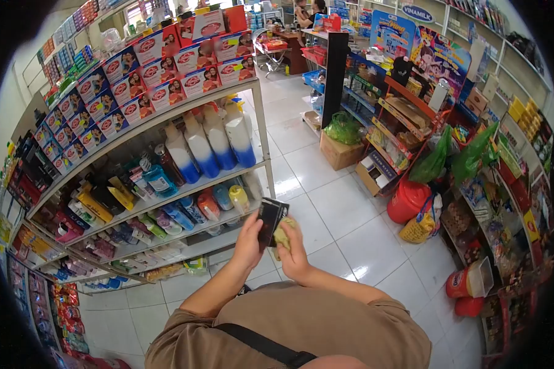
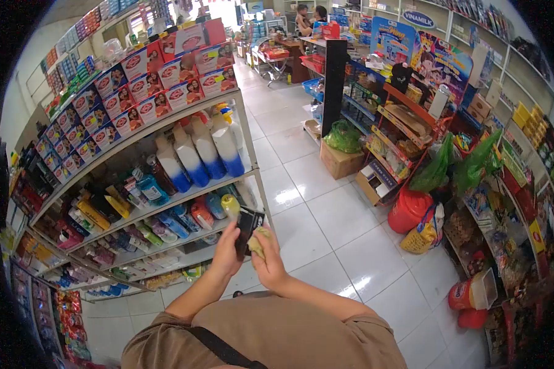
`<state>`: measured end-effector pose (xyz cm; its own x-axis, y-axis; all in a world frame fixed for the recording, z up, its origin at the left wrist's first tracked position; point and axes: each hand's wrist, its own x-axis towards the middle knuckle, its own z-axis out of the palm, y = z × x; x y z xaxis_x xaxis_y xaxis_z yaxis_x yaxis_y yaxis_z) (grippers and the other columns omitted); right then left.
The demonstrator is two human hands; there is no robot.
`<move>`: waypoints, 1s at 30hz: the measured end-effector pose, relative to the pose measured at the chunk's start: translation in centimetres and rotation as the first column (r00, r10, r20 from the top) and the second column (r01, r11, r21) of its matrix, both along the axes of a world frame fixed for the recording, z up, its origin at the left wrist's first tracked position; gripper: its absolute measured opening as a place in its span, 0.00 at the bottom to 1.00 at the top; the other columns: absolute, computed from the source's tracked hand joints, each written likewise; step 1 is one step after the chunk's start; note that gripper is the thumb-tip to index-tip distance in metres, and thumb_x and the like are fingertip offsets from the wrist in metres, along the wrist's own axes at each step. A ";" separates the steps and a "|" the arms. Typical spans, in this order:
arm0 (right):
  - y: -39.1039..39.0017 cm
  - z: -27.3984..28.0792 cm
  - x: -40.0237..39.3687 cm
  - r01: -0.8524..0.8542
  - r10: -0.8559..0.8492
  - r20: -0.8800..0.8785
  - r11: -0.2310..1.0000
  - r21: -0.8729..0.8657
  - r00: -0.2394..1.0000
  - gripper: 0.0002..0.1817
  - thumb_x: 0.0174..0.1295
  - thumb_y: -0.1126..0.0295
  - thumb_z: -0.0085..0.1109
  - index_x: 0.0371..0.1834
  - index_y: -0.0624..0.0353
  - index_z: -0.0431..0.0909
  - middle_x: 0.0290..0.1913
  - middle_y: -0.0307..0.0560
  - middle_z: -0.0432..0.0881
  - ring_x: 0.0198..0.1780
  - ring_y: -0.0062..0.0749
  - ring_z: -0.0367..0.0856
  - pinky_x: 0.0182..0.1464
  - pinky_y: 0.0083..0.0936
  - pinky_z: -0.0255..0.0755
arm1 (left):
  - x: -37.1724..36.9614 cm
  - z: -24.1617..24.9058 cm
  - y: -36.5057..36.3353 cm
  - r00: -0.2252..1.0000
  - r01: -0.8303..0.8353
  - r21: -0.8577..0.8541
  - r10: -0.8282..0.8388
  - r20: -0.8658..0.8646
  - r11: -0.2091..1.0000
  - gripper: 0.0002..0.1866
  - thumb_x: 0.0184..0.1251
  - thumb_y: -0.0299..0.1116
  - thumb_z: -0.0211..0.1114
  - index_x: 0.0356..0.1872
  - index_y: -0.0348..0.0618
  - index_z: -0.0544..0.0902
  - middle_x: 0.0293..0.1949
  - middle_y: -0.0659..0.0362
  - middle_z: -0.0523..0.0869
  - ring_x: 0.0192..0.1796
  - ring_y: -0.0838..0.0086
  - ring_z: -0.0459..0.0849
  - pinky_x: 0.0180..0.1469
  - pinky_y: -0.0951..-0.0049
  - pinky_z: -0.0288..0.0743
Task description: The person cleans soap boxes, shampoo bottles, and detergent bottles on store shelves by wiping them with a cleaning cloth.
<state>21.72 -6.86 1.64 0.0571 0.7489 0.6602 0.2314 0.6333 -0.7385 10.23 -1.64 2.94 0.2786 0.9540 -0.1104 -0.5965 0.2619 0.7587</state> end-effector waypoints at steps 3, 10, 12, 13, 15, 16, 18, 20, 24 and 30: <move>1.7 -0.1 0.6 0.057 -0.062 -0.241 0.998 -0.025 0.969 0.25 0.59 0.81 0.40 0.63 0.65 0.58 0.68 0.62 0.50 0.70 0.49 0.49 0.68 0.34 0.42 | 0.5 0.3 -2.3 0.970 0.139 -0.079 -0.151 -0.188 0.987 0.21 0.71 0.35 0.46 0.62 0.39 0.62 0.41 0.57 0.77 0.39 0.78 0.76 0.41 0.79 0.72; 2.2 0.3 1.3 -0.140 0.146 0.091 0.988 -0.070 0.985 0.26 0.64 0.71 0.41 0.67 0.64 0.54 0.70 0.63 0.46 0.71 0.53 0.42 0.69 0.37 0.37 | 0.5 -5.2 -0.9 0.969 0.157 0.089 -0.135 -0.208 0.984 0.25 0.72 0.47 0.39 0.65 0.46 0.58 0.55 0.56 0.72 0.56 0.68 0.72 0.59 0.68 0.64; 1.6 0.3 0.5 -0.221 0.228 0.157 0.974 -0.058 0.961 0.27 0.64 0.69 0.41 0.67 0.63 0.53 0.70 0.64 0.44 0.72 0.55 0.41 0.69 0.38 0.36 | -0.4 -3.0 0.4 0.985 0.174 0.002 -0.174 0.020 0.985 0.29 0.72 0.46 0.43 0.67 0.40 0.52 0.58 0.54 0.68 0.59 0.70 0.67 0.62 0.69 0.61; 1.7 0.0 0.4 -0.253 0.259 0.208 0.966 -0.057 0.943 0.28 0.65 0.68 0.41 0.68 0.63 0.52 0.70 0.64 0.42 0.72 0.55 0.40 0.69 0.38 0.35 | -0.4 -2.2 0.6 0.993 0.107 0.041 -0.109 0.047 0.993 0.30 0.71 0.47 0.44 0.67 0.41 0.51 0.59 0.54 0.67 0.60 0.70 0.66 0.62 0.69 0.60; 2.0 -0.1 0.4 -0.256 0.263 0.235 0.965 -0.061 0.936 0.28 0.65 0.68 0.40 0.68 0.63 0.51 0.71 0.64 0.40 0.72 0.55 0.40 0.69 0.38 0.35 | -0.3 -1.1 0.7 0.994 -0.028 0.111 0.016 0.105 0.993 0.32 0.70 0.48 0.45 0.68 0.42 0.50 0.60 0.54 0.65 0.62 0.70 0.63 0.63 0.69 0.58; 2.1 0.0 0.4 -0.229 0.238 0.212 0.971 -0.066 0.948 0.28 0.65 0.69 0.40 0.68 0.63 0.51 0.71 0.64 0.40 0.72 0.54 0.40 0.69 0.38 0.35 | 0.1 -0.7 0.4 0.997 -0.038 0.197 0.022 0.080 0.980 0.35 0.69 0.51 0.47 0.68 0.43 0.49 0.62 0.55 0.63 0.63 0.70 0.62 0.64 0.69 0.56; 2.4 0.0 0.7 -0.128 0.139 0.166 0.989 -0.075 0.976 0.28 0.64 0.70 0.39 0.68 0.63 0.51 0.71 0.62 0.42 0.72 0.53 0.41 0.69 0.37 0.36 | 0.7 -1.2 -0.2 0.995 0.093 0.242 -0.100 0.014 0.966 0.37 0.67 0.52 0.48 0.69 0.42 0.48 0.64 0.55 0.61 0.65 0.70 0.59 0.66 0.70 0.53; 3.6 0.2 1.8 0.020 -0.009 0.125 0.996 -0.084 0.992 0.27 0.64 0.71 0.38 0.68 0.64 0.51 0.71 0.61 0.43 0.71 0.52 0.42 0.69 0.37 0.37 | 1.0 -1.9 -1.3 0.975 0.220 0.264 -0.203 -0.091 0.939 0.38 0.67 0.52 0.48 0.70 0.42 0.45 0.67 0.55 0.56 0.68 0.70 0.55 0.67 0.72 0.48; 3.9 1.1 2.3 -0.042 0.040 -0.016 0.984 -0.174 0.999 0.28 0.62 0.74 0.41 0.67 0.65 0.52 0.70 0.62 0.46 0.70 0.52 0.47 0.69 0.36 0.41 | 1.7 -2.3 -2.2 0.975 0.222 0.255 -0.216 -0.052 0.941 0.38 0.68 0.53 0.46 0.70 0.42 0.45 0.67 0.56 0.57 0.68 0.71 0.54 0.68 0.72 0.47; 2.5 0.7 0.1 -0.161 0.182 0.230 0.981 -0.106 0.956 0.29 0.60 0.75 0.41 0.67 0.67 0.51 0.69 0.67 0.44 0.71 0.55 0.43 0.69 0.35 0.37 | -0.1 -1.2 1.6 0.992 -0.109 0.293 0.084 0.095 0.950 0.33 0.71 0.51 0.40 0.68 0.39 0.50 0.66 0.56 0.59 0.65 0.72 0.60 0.66 0.72 0.52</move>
<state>21.80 -4.40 2.36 -0.2279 0.7877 0.5723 0.2996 0.6160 -0.7285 10.16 0.00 1.70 0.1797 0.9630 0.2010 -0.6696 -0.0300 0.7421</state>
